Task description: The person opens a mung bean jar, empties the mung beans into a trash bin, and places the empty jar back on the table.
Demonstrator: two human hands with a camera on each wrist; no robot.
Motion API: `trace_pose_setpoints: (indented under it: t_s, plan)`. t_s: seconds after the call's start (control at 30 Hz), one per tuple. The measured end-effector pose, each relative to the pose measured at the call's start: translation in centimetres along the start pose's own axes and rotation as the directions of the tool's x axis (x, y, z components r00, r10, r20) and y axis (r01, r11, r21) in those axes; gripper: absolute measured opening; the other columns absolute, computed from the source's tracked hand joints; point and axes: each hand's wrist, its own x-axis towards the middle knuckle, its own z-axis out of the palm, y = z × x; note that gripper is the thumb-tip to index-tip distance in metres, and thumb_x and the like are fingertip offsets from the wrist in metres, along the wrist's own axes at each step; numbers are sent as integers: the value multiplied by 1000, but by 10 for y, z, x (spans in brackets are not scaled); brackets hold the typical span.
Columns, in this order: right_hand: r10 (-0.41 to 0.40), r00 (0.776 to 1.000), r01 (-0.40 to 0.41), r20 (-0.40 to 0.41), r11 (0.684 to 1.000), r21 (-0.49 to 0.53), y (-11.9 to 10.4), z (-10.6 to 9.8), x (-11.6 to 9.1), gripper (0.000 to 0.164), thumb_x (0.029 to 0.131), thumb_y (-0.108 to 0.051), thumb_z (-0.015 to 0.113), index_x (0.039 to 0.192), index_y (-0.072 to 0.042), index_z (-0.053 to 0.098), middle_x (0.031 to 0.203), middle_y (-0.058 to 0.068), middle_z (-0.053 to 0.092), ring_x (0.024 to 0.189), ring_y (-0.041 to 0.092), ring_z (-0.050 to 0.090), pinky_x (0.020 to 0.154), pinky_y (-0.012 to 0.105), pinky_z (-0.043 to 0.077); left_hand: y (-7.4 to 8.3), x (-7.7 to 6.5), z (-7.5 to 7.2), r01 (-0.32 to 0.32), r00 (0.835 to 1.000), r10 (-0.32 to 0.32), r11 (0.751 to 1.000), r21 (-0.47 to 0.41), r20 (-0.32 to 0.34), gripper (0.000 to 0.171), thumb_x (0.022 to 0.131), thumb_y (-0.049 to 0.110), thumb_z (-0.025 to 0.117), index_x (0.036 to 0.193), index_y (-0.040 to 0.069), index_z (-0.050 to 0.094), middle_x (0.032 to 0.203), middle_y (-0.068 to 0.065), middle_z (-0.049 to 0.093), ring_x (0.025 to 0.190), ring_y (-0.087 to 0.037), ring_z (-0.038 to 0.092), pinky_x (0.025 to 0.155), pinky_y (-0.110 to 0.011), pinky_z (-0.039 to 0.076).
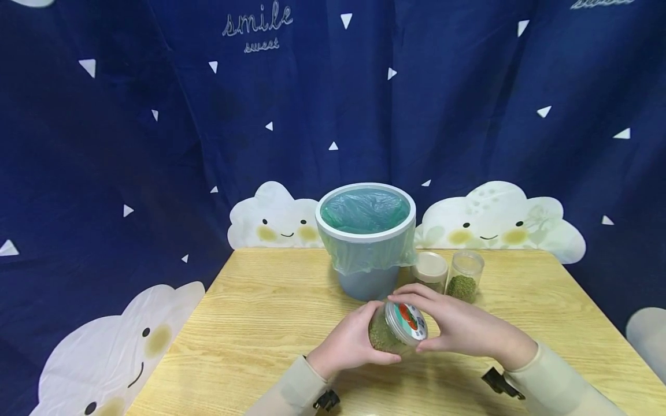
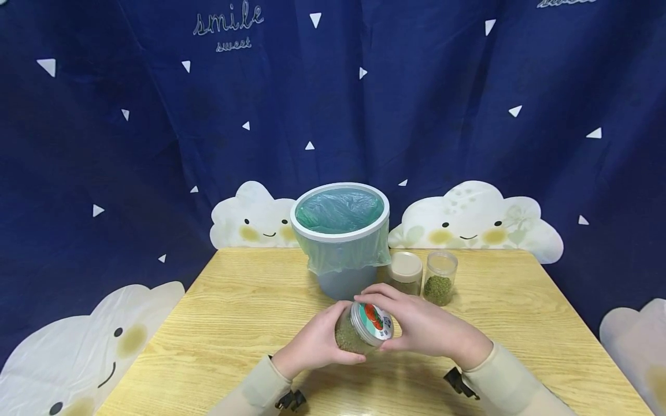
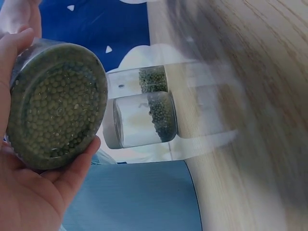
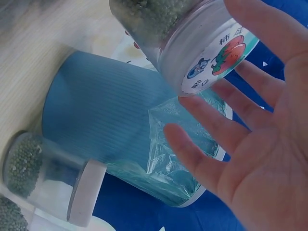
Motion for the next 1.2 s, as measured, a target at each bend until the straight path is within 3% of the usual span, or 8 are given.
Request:
trace_pose_setpoints:
  t_s: [0.37, 0.6, 0.83, 1.0, 1.2]
  plan:
    - [-17, 1000, 16, 13, 1000, 20, -1, 0, 0, 93, 71, -19, 94, 151, -20, 47, 153, -2, 46, 127, 19, 60, 94, 35, 58, -1, 0, 0, 1, 1000, -1, 1000, -5, 6, 92, 74, 46, 92, 148, 20, 44, 134, 9, 61, 118, -2, 59, 100, -24, 52]
    - [86, 996, -85, -31, 996, 29, -5, 6, 0, 97, 78, -48, 88, 158, -24, 39, 158, -3, 37, 137, 22, 52, 101, 40, 55, 2, -1, -3, 24, 1000, -24, 1000, -18, 0, 89, 74, 44, 93, 146, 22, 45, 133, 10, 60, 117, -2, 59, 102, -26, 51]
    - [192, 975, -196, -109, 980, -25, -5, 9, 3, 91, 78, -54, 85, 154, -21, 45, 148, -4, 48, 131, 20, 56, 102, 47, 54, 2, 0, -4, 30, 1000, -30, 999, -31, 1, 87, 73, 41, 94, 143, 21, 47, 132, 10, 61, 115, -1, 59, 101, -25, 52]
    - [247, 961, -255, -124, 965, -55, -7, 10, 3, 85, 80, -65, 77, 148, -19, 53, 136, -8, 54, 121, 15, 59, 98, 44, 55, 2, -1, -3, 27, 1000, -27, 999, -31, 6, 87, 73, 41, 94, 144, 22, 47, 133, 10, 60, 115, -1, 59, 100, -25, 52]
    - [276, 955, -281, -112, 959, -31, -8, 12, 2, 81, 80, -61, 80, 144, -18, 57, 128, -13, 55, 113, 10, 60, 93, 38, 56, 2, 0, -3, 6, 1000, -6, 1000, -19, 3, 88, 74, 41, 93, 145, 21, 46, 134, 10, 60, 116, -1, 59, 100, -24, 52]
